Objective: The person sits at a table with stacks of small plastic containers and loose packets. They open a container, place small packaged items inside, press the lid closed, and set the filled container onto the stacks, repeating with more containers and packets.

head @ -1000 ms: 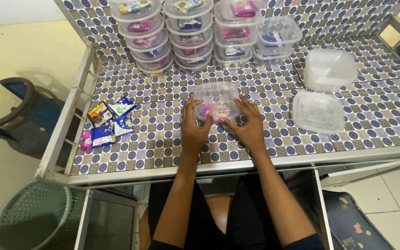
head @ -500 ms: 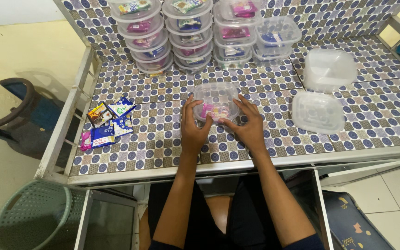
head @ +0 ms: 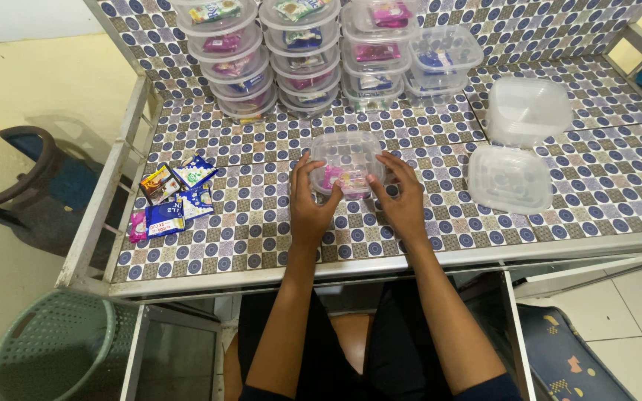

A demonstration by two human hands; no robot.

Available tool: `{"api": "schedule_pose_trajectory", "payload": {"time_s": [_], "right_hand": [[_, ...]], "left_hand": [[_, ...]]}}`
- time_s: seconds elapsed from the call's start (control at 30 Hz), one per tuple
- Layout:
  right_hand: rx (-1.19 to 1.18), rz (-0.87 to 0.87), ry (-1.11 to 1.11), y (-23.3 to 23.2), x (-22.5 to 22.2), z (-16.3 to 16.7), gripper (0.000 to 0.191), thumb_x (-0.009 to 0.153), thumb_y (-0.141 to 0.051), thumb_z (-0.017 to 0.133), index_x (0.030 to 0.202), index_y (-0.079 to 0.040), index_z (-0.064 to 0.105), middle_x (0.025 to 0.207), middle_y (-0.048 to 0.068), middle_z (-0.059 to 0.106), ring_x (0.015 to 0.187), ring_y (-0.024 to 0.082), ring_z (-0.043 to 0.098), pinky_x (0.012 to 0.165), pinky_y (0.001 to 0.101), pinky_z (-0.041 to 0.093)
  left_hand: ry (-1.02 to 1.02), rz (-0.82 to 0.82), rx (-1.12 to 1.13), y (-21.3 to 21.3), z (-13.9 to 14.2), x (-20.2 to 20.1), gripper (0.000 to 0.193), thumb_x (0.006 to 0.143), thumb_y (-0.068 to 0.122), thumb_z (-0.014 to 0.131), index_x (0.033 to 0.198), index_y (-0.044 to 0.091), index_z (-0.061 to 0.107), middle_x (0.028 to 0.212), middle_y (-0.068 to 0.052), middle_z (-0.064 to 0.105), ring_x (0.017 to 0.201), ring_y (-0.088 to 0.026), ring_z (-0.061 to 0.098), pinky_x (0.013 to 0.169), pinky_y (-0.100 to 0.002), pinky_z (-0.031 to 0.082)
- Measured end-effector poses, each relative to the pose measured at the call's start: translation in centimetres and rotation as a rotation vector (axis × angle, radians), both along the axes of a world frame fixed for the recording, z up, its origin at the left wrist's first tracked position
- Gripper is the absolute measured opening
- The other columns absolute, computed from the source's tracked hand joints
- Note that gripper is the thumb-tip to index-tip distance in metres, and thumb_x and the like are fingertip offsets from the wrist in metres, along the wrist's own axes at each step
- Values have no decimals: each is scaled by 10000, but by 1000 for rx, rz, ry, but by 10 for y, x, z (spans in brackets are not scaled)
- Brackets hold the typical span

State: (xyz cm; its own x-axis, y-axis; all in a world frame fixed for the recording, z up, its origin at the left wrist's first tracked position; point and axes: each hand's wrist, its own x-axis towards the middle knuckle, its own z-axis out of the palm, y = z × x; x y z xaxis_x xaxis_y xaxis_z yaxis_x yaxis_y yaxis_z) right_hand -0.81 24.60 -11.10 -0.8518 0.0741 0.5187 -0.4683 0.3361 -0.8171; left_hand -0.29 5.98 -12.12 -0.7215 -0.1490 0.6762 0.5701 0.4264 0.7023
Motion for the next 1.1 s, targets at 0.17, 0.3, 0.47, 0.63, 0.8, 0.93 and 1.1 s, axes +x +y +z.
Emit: {"api": "schedule_pose_trajectory", "payload": {"time_s": [0.17, 0.3, 0.47, 0.63, 0.8, 0.93, 1.1], "right_hand": [[-23, -38, -43, -2, 0, 2, 440, 932, -184, 755, 1350, -94, 649, 1192, 72, 677, 973, 153, 630, 818, 303, 546], [-11, -44, -27, -1, -1, -1, 449, 929, -166, 765, 1357, -95, 651, 1148, 70, 672, 966, 149, 612, 811, 293, 532], [-34, -28, -17, 0, -4, -6, 451, 928, -166, 774, 1357, -95, 655, 1136, 67, 669, 968, 147, 606, 801, 285, 528], [-46, -17, -13, 1, -5, -8, 452, 929, -164, 776, 1360, -95, 660, 1130, 64, 662, 965, 136, 601, 790, 274, 531], [-51, -6, -21, 1, -6, -7, 461, 920, -158, 778, 1361, -92, 660, 1123, 59, 662, 962, 129, 599, 782, 268, 530], [-64, 10, -33, 1, -6, -5, 465, 920, -159, 778, 1364, -96, 655, 1114, 53, 659, 961, 125, 598, 778, 262, 526], [-6, -1, 5, 2, -4, -1, 422, 938, -124, 741, 1352, -104, 663, 1087, 46, 644, 903, 116, 594, 749, 258, 506]], "left_hand": [[-33, 0, 4, 0, -1, 0, 482, 890, 136, 798, 1300, 57, 556, 1538, -266, 464, 1415, -434, 513, 1097, -514, 512], [-27, -15, 9, 1, -2, -1, 493, 889, 136, 793, 1309, 59, 547, 1537, -262, 457, 1415, -431, 507, 1097, -507, 519], [-20, -2, 0, 0, -2, 0, 490, 890, 135, 793, 1307, 58, 549, 1533, -260, 466, 1410, -428, 515, 1089, -509, 519], [-11, -11, 1, 0, -1, 0, 478, 906, 137, 786, 1312, 57, 547, 1533, -259, 468, 1412, -426, 520, 1090, -509, 521], [-8, -4, -1, 0, 0, 1, 476, 906, 145, 789, 1307, 55, 548, 1522, -255, 477, 1403, -426, 530, 1086, -509, 523], [0, -3, 0, 0, 1, 0, 480, 898, 144, 789, 1305, 58, 551, 1521, -251, 478, 1399, -428, 531, 1083, -510, 526], [2, 29, -12, 2, 2, 2, 480, 877, 144, 800, 1287, 61, 563, 1526, -266, 446, 1384, -449, 510, 1053, -521, 522]]}}
